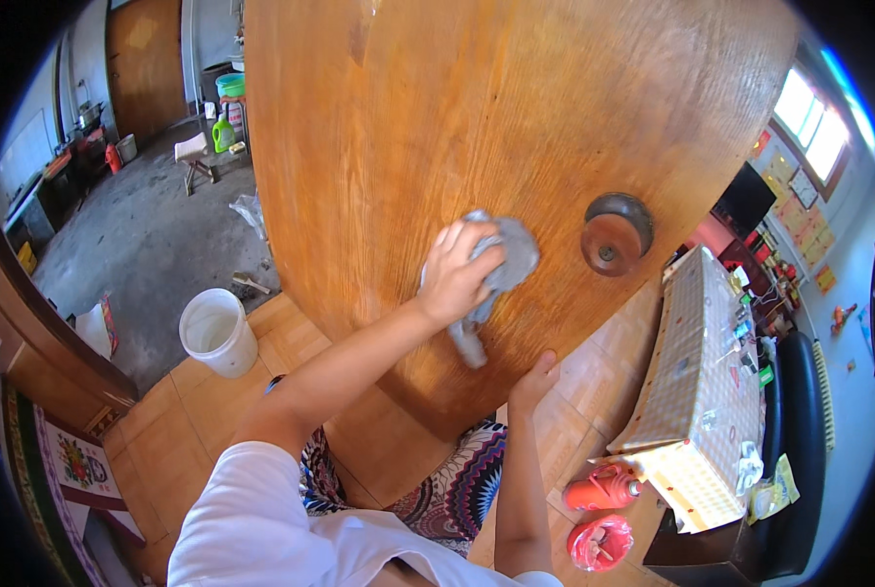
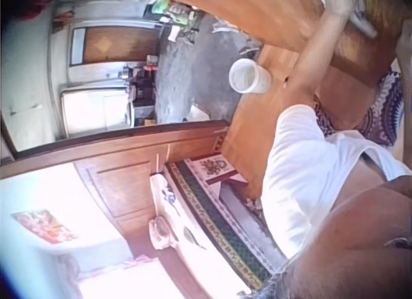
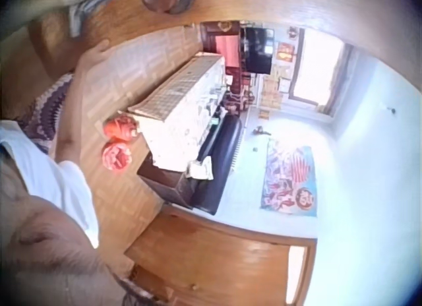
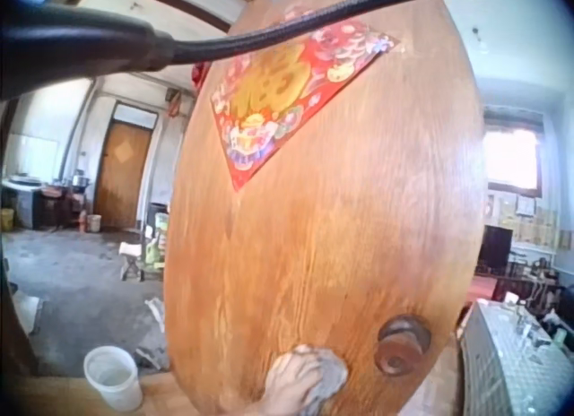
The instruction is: The person wipes the surface of a wooden door with a grey cloth. They repeatedly rub the cloth across the door, moving from the lower section up to the top and back down, covering the area around the doorknob.
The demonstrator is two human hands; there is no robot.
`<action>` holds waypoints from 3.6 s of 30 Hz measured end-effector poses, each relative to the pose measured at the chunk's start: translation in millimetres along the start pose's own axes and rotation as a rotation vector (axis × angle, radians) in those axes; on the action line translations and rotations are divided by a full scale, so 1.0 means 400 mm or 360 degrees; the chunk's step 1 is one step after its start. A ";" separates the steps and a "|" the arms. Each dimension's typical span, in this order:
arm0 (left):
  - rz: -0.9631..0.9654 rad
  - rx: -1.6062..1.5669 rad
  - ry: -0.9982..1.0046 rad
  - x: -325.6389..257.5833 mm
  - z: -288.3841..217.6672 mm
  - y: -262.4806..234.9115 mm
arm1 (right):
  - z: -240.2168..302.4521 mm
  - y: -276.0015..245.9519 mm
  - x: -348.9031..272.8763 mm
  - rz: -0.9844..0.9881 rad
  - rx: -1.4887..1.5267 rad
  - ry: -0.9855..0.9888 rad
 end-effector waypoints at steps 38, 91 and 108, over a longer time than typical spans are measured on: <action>-0.0267 0.0217 0.0063 0.158 0.065 -0.016 | -0.004 -0.005 0.014 -0.0023 -0.0179 -0.0029; -0.0525 0.0018 -0.0028 0.595 -0.029 -0.006 | -0.010 0.010 0.014 -0.0061 -0.0137 -0.0083; -0.0411 0.0061 -0.0257 0.377 0.046 -0.028 | -0.045 -0.010 0.013 -0.0019 -0.0144 -0.0027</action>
Point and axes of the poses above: each hand's wrist, its own x-axis towards the middle knuckle, its own y-axis out of the palm, z = x × y, the point moved 5 cm from there along x, towards the middle knuckle, and after that the axes turned 9 degrees about -z, right-handed, at the moved point
